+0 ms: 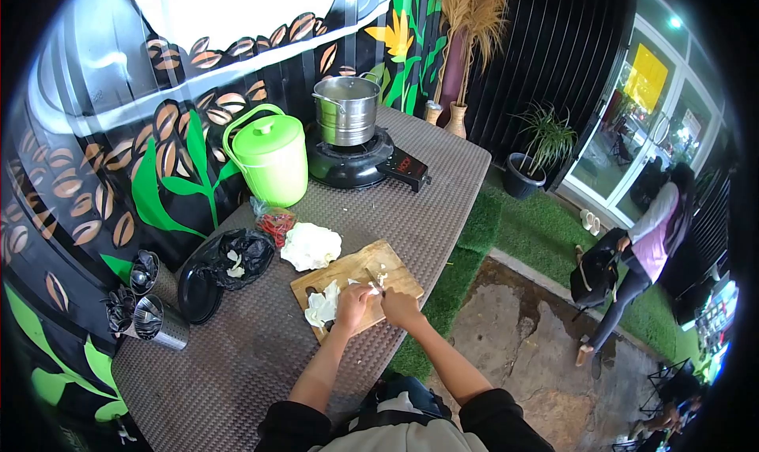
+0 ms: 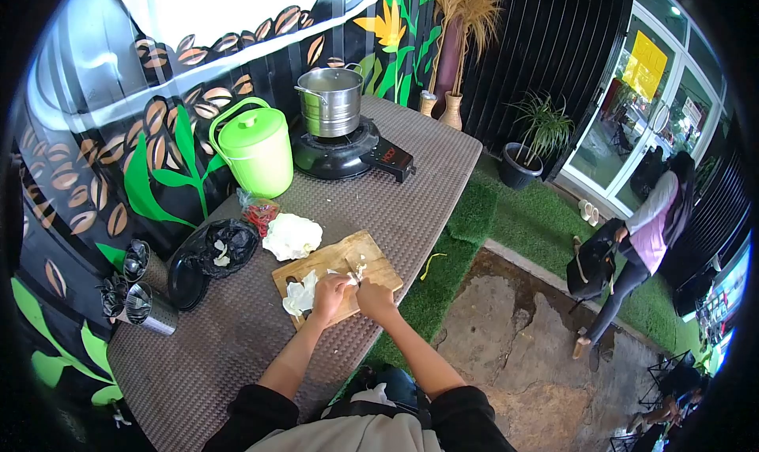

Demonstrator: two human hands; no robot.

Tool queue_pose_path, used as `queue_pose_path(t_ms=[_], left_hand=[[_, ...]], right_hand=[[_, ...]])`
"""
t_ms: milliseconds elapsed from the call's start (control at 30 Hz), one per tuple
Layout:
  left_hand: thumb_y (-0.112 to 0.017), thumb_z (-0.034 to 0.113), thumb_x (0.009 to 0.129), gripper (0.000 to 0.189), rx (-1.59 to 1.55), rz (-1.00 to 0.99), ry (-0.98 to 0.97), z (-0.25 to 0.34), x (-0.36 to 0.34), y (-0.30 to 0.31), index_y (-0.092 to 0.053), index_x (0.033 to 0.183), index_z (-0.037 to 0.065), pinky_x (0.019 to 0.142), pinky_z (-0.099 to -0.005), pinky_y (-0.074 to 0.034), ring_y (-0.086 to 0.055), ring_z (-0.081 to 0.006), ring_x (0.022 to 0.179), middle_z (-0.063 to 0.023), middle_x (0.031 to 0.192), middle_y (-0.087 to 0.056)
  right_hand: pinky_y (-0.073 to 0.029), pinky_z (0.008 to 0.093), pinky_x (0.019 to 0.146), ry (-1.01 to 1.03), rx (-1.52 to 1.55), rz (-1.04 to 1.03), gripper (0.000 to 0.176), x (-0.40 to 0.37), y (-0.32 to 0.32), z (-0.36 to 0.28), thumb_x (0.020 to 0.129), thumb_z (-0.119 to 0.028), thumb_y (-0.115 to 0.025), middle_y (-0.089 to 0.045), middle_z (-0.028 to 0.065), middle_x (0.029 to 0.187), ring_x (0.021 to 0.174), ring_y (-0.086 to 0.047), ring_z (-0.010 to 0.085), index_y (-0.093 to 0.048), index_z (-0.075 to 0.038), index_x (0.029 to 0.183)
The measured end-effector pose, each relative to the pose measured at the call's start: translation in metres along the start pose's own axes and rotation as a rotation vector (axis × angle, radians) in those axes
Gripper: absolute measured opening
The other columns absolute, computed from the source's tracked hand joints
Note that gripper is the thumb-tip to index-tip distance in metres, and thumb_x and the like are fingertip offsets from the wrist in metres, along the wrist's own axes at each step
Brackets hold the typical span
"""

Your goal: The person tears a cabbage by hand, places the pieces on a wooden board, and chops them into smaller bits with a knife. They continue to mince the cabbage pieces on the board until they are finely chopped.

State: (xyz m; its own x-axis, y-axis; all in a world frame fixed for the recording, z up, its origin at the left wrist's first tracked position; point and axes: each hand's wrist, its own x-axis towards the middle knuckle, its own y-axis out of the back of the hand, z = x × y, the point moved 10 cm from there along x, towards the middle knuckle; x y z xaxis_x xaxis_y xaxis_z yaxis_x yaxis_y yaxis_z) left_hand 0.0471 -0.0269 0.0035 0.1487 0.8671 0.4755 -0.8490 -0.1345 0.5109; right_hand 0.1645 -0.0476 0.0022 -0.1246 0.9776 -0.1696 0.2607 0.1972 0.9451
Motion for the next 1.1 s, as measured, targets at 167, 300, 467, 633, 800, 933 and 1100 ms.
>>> queue_pose_path(t_ms=[167, 300, 467, 633, 800, 933, 1100], left_hand=[[-0.061, -0.001, 0.077, 0.011, -0.069, 0.007, -0.028, 0.005, 0.001, 0.003, -0.068, 0.085, 0.0, 0.072, -0.0349, -0.051, -0.064, -0.0281, 0.079, -0.0139, 0.085, -0.067], [-0.06, -0.001, 0.077, 0.011, -0.079, 0.018, -0.048, 0.005, -0.001, 0.002, -0.068, 0.085, 0.0, 0.073, -0.0352, -0.051, -0.064, -0.0282, 0.08, -0.0136, 0.086, -0.067], [-0.06, 0.0, 0.077, 0.011, 0.042, 0.003, -0.059, 0.013, 0.002, 0.004, -0.068, 0.084, 0.0, 0.074, -0.0358, -0.05, -0.063, -0.0284, 0.082, -0.0132, 0.087, -0.067], [-0.06, 0.007, 0.08, 0.01, -0.013, -0.014, 0.007, 0.005, -0.001, 0.002, -0.068, 0.083, 0.0, 0.076, -0.0369, -0.049, -0.062, -0.0296, 0.083, -0.0131, 0.084, -0.066], [-0.064, 0.001, 0.074, 0.01, -0.081, -0.002, -0.007, 0.002, -0.002, 0.003, -0.067, 0.084, 0.0, 0.077, -0.0371, -0.048, -0.062, -0.0295, 0.084, -0.0141, 0.087, -0.066], [-0.068, -0.001, 0.069, 0.015, -0.027, 0.024, -0.01, -0.001, -0.002, 0.005, -0.069, 0.084, 0.002, 0.075, -0.0359, -0.05, -0.062, -0.0275, 0.085, -0.0113, 0.089, -0.067], [-0.07, 0.003, 0.07, 0.012, -0.003, 0.1, -0.025, 0.003, 0.001, 0.014, -0.068, 0.082, 0.003, 0.075, -0.0355, -0.049, -0.062, -0.0273, 0.085, -0.0102, 0.091, -0.066]], right_hand=[[-0.053, 0.0457, 0.066, -0.145, 0.055, 0.042, 0.027, -0.024, -0.024, 0.001, 0.088, -0.025, -0.047, -0.065, 0.0222, 0.081, 0.079, -0.066, 0.0365, -0.047, 0.0, 0.098], [-0.052, 0.0472, 0.068, -0.133, 0.055, 0.063, 0.028, -0.008, -0.02, 0.0, 0.089, -0.026, -0.045, -0.065, 0.0229, 0.081, 0.079, -0.065, 0.0374, -0.048, 0.0, 0.099], [-0.05, 0.0478, 0.071, -0.026, 0.033, -0.006, 0.029, 0.008, -0.006, 0.002, 0.089, -0.027, -0.044, -0.065, 0.0226, 0.084, 0.08, -0.065, 0.0384, -0.049, 0.001, 0.1], [-0.052, 0.0478, 0.065, -0.115, 0.07, 0.047, 0.028, -0.016, -0.016, 0.001, 0.09, -0.028, -0.044, -0.065, 0.0239, 0.078, 0.074, -0.066, 0.0381, -0.047, 0.0, 0.098], [-0.052, 0.0472, 0.063, -0.123, 0.074, 0.137, 0.028, -0.013, -0.025, -0.002, 0.09, -0.028, -0.044, -0.064, 0.0236, 0.075, 0.073, -0.066, 0.0379, -0.047, -0.001, 0.097], [-0.052, 0.0465, 0.066, -0.04, 0.056, 0.1, 0.029, 0.006, -0.008, 0.0, 0.09, -0.028, -0.044, -0.065, 0.0219, 0.077, 0.073, -0.066, 0.0375, -0.049, 0.0, 0.098], [-0.051, 0.0472, 0.068, -0.016, 0.074, 0.003, 0.03, 0.005, -0.006, 0.005, 0.089, -0.028, -0.044, -0.065, 0.0213, 0.078, 0.075, -0.065, 0.0382, -0.05, 0.0, 0.098]])
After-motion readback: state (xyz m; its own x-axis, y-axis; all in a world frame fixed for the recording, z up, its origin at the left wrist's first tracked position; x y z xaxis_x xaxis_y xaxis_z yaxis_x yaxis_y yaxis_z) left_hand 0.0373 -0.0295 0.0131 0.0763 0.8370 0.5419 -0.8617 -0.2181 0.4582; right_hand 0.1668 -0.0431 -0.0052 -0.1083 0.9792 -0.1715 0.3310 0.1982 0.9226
